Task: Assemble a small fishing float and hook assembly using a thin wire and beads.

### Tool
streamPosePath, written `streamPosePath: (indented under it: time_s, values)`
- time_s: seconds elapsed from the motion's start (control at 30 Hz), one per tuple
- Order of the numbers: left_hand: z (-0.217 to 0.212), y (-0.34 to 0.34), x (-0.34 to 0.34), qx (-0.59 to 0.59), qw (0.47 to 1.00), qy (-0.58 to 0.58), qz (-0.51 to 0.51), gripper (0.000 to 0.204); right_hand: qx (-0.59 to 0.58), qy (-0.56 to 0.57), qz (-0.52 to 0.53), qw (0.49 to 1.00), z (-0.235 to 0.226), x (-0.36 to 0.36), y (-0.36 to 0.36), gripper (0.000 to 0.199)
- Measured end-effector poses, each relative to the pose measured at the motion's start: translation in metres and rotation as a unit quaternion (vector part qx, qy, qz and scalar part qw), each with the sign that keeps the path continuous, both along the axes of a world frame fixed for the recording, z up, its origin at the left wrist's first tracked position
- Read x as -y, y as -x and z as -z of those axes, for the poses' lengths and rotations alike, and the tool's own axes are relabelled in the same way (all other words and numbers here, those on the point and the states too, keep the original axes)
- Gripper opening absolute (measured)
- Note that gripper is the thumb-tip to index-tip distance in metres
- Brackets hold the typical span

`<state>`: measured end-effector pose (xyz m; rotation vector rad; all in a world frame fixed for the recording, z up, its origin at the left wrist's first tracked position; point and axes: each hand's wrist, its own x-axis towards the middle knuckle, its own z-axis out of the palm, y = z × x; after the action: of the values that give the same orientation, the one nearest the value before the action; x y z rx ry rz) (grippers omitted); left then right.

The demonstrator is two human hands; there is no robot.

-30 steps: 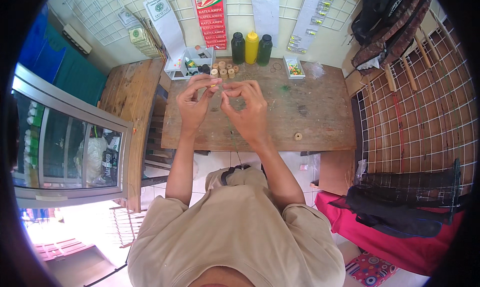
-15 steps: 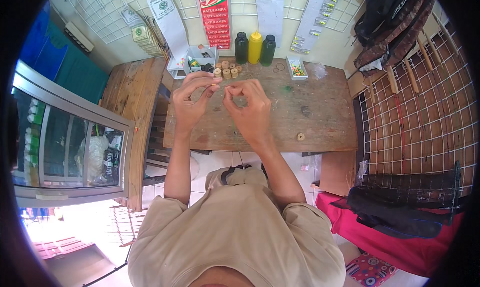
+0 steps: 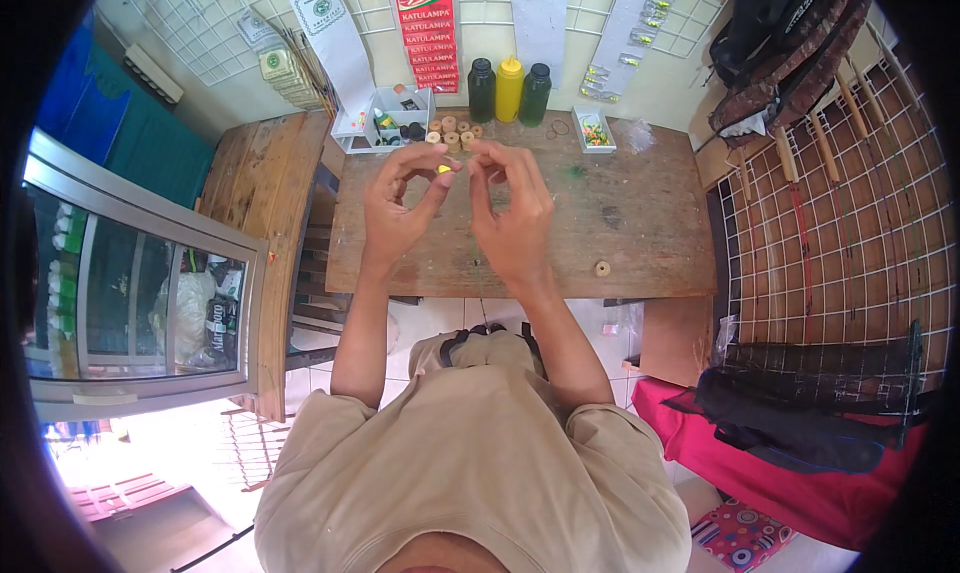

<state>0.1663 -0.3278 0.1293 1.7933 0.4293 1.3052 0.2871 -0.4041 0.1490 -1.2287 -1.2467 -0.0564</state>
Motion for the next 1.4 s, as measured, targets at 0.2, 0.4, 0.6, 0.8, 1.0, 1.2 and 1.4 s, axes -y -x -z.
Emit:
streamPosePath:
  time_s: [0.2, 0.4, 0.6, 0.8, 1.0, 1.2, 1.4]
  values:
    - [0.003, -0.01, 0.005, 0.003, 0.999, 0.029, 0.029, 0.03, -0.067, 0.026, -0.039, 0.997, 0.001, -0.002, -0.008, 0.027]
    - [0.006, -0.024, 0.017, 0.077, 0.99, 0.116, 0.033, 0.022, -0.205, 0.039, -0.118, 0.971, 0.011, -0.005, -0.02, 0.024]
    - [0.009, -0.029, 0.027, 0.095, 0.977, 0.183, 0.052, 0.019, -0.208, 0.037, -0.117, 0.97, 0.017, -0.005, -0.023, 0.023]
    - [0.004, -0.036, 0.03, 0.088, 0.981, 0.168, 0.037, 0.017, -0.271, 0.047, -0.138, 0.951, 0.013, -0.003, -0.026, 0.02]
    - [0.006, -0.041, 0.037, 0.116, 0.974, 0.192, 0.039, 0.016, -0.276, 0.1, -0.126, 0.948, 0.001, 0.0, -0.027, 0.015]
    - [0.002, -0.035, 0.037, 0.074, 0.97, 0.216, 0.079, 0.015, -0.357, 0.11, -0.186, 0.909, 0.004, 0.001, -0.043, 0.015]
    - [0.012, -0.037, 0.035, 0.114, 0.981, 0.136, 0.083, 0.017, -0.392, 0.082, -0.176, 0.899, 0.002, 0.001, -0.042, 0.018]
